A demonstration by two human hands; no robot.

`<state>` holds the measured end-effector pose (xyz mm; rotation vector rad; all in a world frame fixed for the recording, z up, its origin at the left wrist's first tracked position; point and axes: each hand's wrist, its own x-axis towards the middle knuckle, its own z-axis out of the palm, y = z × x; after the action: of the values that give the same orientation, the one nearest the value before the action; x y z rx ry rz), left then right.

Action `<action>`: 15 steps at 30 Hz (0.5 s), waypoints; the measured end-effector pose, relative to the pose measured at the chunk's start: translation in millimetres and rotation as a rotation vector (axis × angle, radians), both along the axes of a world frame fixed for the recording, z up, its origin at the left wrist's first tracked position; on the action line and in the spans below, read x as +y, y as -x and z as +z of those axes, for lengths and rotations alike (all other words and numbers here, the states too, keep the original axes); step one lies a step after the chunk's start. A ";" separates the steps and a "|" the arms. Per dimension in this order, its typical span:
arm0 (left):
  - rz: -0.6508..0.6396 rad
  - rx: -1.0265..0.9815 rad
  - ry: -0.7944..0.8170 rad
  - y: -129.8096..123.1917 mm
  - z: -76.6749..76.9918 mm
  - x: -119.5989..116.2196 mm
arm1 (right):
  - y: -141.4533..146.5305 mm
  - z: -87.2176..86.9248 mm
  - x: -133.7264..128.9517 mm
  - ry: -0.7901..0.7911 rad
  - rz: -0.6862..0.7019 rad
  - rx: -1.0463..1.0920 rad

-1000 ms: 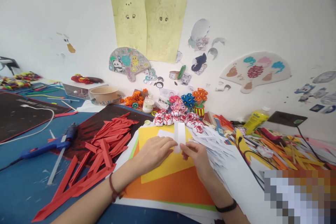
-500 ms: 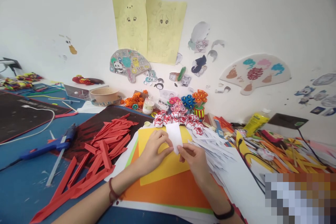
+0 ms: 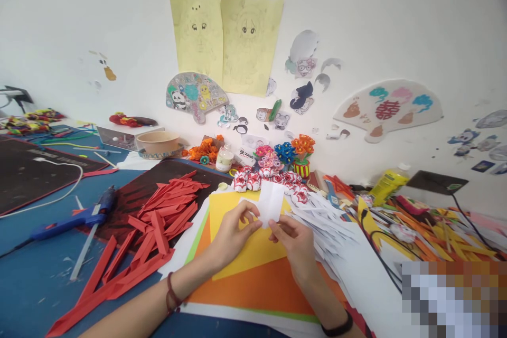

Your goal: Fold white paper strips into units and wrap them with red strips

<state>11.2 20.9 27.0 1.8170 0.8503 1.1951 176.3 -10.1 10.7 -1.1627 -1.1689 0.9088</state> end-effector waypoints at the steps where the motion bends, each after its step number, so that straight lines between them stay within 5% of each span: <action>1: -0.016 -0.058 0.059 -0.8 -1.8 0.7 | 0.8 0.4 -0.6 -0.004 0.003 0.007; 4: -0.092 -0.229 0.206 -2.6 -8.2 4.3 | 4.1 2.0 -2.6 0.000 0.038 0.032; 8: -0.151 -0.179 0.261 -3.5 -14.1 8.3 | 7.5 3.0 -3.8 0.036 0.073 0.109; 15: -0.029 -0.167 0.268 -6.7 -11.8 2.5 | 9.4 3.5 -3.0 0.043 0.130 0.157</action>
<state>17.9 23.4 15.2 1.4879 0.8415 1.1372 166.9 -13.1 14.1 -1.0389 -1.1104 1.1092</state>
